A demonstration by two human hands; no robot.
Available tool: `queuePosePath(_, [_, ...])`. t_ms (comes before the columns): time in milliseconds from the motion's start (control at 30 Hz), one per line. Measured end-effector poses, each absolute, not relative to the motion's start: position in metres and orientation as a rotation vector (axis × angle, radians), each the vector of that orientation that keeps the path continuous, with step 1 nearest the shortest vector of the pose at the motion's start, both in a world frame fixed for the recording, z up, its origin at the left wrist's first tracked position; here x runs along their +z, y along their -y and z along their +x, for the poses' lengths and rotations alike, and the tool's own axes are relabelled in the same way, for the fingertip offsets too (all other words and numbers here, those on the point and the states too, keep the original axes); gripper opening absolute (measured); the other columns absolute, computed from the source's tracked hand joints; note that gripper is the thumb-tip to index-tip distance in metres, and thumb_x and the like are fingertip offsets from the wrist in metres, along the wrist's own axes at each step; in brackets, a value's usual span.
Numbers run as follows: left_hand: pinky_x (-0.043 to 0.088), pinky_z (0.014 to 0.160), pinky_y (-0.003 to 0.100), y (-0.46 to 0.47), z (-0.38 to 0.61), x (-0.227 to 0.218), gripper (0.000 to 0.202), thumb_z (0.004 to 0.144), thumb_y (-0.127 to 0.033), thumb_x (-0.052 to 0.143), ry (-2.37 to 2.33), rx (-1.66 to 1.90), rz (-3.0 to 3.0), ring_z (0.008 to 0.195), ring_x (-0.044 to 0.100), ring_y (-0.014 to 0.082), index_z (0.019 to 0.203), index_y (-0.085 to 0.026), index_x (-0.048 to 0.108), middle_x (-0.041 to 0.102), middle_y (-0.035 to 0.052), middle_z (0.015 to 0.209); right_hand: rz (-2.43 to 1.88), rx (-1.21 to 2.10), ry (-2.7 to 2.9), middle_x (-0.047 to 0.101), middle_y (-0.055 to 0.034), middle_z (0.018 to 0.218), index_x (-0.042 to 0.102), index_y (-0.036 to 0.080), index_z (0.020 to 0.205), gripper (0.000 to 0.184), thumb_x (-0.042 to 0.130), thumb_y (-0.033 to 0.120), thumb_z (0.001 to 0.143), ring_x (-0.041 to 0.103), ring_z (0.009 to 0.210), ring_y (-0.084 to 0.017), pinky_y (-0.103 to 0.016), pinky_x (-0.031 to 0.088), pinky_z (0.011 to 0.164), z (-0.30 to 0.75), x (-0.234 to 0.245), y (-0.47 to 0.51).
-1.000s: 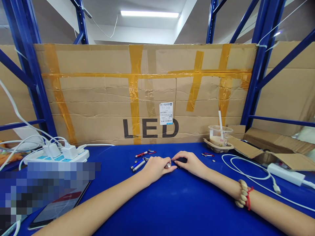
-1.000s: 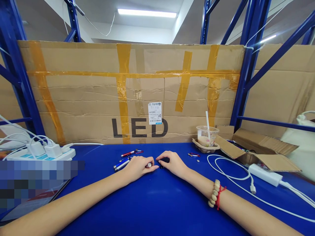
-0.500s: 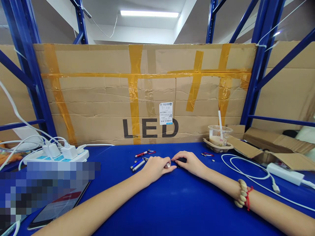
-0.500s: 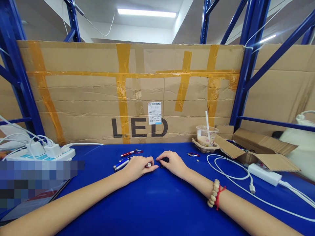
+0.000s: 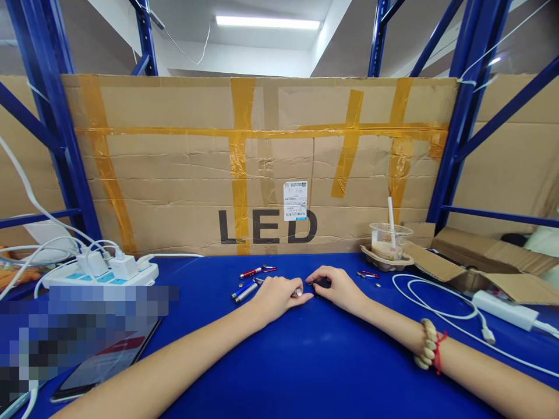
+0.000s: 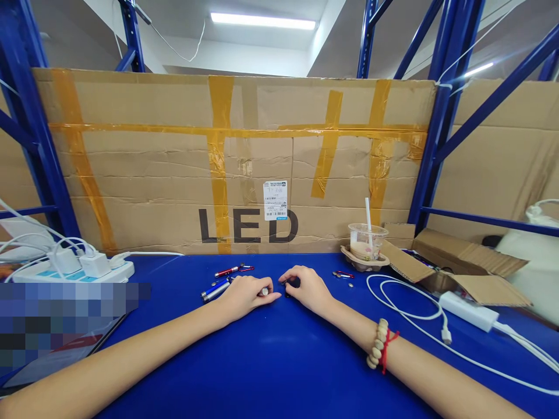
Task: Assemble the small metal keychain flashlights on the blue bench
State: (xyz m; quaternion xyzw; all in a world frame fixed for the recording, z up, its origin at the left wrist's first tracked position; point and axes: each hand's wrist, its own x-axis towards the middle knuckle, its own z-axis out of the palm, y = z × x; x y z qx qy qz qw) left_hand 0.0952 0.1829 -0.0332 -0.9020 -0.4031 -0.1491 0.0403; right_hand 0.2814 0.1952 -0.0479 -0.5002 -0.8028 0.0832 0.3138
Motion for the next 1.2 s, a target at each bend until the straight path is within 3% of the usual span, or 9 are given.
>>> queuePosePath(1200, [0.036, 0.052, 0.021, -0.1868, 0.0946, -0.0373, 0.031, 0.085, -0.047, 0.043, 1.214, -0.499, -2.757, 0.069, 0.063, 0.0176, 0.081, -0.02, 0.058, 0.067, -0.0002, 0.071, -1.403, 0.124, 2.062, 0.064, 0.0002, 0.087, 0.066, 0.022, 0.083, 0.023, 0.049, 0.017, 0.068, 0.055, 0.082, -0.014, -0.026, 0.041, 0.071, 0.2799, -0.0466, -0.192])
